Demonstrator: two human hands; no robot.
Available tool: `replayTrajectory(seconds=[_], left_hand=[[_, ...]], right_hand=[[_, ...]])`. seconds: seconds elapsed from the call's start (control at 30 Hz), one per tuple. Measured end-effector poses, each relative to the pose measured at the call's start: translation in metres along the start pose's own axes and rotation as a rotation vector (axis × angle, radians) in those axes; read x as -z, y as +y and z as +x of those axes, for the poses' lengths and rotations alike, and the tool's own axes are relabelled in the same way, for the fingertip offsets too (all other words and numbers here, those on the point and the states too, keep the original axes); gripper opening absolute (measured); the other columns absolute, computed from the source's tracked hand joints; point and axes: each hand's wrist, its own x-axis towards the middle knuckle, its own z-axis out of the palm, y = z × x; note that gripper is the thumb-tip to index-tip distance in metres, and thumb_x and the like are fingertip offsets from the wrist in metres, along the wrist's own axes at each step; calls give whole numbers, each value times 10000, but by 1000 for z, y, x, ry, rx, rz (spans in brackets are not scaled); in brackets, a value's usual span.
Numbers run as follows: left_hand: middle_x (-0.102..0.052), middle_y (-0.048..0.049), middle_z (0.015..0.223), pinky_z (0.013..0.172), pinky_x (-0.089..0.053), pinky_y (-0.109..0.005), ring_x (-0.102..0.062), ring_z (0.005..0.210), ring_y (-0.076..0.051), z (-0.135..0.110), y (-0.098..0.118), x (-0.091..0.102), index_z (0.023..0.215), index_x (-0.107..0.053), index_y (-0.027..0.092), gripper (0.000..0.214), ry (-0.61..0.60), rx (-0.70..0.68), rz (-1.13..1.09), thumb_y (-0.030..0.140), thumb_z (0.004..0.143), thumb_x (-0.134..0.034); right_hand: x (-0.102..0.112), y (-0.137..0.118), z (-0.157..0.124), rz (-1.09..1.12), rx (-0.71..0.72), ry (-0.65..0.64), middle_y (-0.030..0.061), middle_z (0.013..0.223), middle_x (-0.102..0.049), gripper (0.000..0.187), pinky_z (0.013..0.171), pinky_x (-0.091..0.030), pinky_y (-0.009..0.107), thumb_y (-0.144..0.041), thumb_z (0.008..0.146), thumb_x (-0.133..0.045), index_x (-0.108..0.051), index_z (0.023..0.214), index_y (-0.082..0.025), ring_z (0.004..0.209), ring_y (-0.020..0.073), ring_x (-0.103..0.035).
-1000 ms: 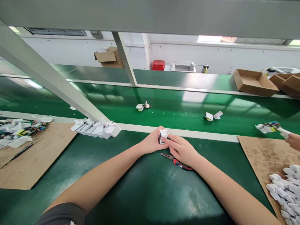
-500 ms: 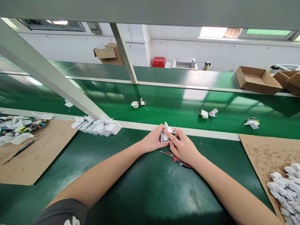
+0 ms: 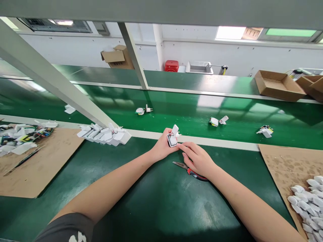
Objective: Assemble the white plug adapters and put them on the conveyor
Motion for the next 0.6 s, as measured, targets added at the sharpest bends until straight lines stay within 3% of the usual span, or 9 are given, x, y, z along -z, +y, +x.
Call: replayTrajectory(seconds=[0.17, 0.33, 0.47, 0.6], left_hand=[[-553, 21, 999, 698, -433, -289, -551, 813, -163, -2, 1, 0, 1184, -401, 253, 588, -84, -28, 48, 451, 846, -840], [-594, -27, 1112, 763, -520, -328, -631, 900, -198, -6, 4, 0, 1340, -343, 256, 628, -140, -28, 41, 411, 914, -777], [-605, -98, 1275, 920, -566, -412, -670, 1085, -264, -6, 4, -1, 1404, -344, 246, 625, -168, -125, 116, 305, 920, -735], [-565, -158, 1466, 1134, -490, -501, -593, 1337, -340, -6, 4, -2, 1471, -341, 237, 671, -190, -204, 239, 328, 935, -735]], right_hand=[[-2, 0, 0, -68, 44, -35, 131, 1534, -640, 762, 1073, -656, 532, -137, 1065, -552, -291, 1748, -354, 1261, 320, -717], [-3, 1, 3, -137, 12, -94, 135, 1631, -566, 816, 1147, -611, 592, -185, 1062, -596, -218, 1771, -327, 1371, 363, -647], [-2, 0, 5, -145, 6, -132, 148, 1611, -569, 815, 1155, -603, 597, -185, 1062, -580, -202, 1773, -312, 1383, 362, -630], [-3, 0, 5, -152, -23, -144, 160, 1495, -628, 808, 1098, -627, 595, -170, 1048, -567, -223, 1766, -310, 1289, 355, -675]])
